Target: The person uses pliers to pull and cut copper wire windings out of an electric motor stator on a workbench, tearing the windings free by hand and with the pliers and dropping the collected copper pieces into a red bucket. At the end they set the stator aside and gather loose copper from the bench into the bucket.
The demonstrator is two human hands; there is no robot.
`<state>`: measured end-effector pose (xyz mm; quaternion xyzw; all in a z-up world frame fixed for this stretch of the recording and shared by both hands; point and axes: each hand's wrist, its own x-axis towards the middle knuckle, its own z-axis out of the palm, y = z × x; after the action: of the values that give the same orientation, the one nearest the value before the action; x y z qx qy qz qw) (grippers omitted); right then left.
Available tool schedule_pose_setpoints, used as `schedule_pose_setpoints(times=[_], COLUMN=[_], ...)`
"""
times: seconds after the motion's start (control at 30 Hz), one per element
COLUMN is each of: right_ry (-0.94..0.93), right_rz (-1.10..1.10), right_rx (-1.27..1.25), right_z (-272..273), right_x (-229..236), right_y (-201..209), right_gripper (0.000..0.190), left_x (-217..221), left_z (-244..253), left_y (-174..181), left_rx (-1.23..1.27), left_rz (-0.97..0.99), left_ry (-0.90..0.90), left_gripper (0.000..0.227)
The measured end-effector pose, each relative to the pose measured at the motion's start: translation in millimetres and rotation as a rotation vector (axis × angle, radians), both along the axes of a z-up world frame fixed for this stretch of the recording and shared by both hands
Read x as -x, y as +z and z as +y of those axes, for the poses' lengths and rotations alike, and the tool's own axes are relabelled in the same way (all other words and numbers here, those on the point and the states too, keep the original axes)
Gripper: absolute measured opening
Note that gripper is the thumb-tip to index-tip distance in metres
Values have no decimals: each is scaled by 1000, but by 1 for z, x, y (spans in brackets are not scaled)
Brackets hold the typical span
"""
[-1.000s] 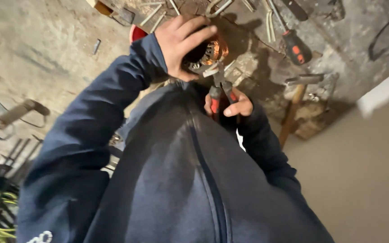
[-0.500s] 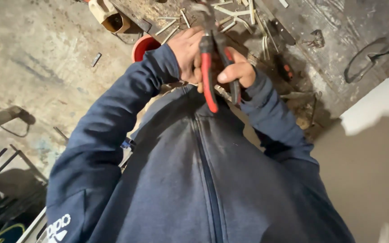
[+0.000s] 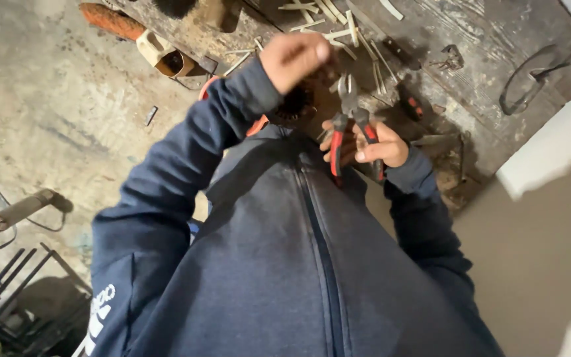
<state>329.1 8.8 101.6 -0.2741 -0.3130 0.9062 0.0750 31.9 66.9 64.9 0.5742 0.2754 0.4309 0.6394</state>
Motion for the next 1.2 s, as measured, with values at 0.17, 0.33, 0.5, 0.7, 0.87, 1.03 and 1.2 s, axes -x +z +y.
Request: schedule_pose_setpoints(times=[0.17, 0.33, 0.5, 0.7, 0.87, 1.03, 1.2], right_ry=[-236, -421, -477, -224, -270, -184, 150], right_rz=[76, 62, -32, -183, -272, -567, -804], right_rx=[43, 95, -52, -261, -422, -825, -1623], right_z=[-6, 7, 18, 52, 43, 40, 61], right_x=[-14, -15, -55, -41, -55, -55, -38], right_y=[-40, -26, -71, -32, -42, -25, -7], right_gripper=[88, 83, 61, 55, 53, 58, 73], left_x=[-17, -38, -72, -79, -49, -10, -9], left_z=[21, 27, 21, 21, 5, -31, -30], left_y=[12, 11, 0, 21, 27, -43, -94], left_rx=[254, 499, 538, 259, 391, 535, 401], left_rz=[45, 95, 177, 305, 66, -215, -263], left_ry=[45, 131, 77, -341, -88, 233, 549], left_gripper=[69, 78, 72, 70, 54, 48, 46])
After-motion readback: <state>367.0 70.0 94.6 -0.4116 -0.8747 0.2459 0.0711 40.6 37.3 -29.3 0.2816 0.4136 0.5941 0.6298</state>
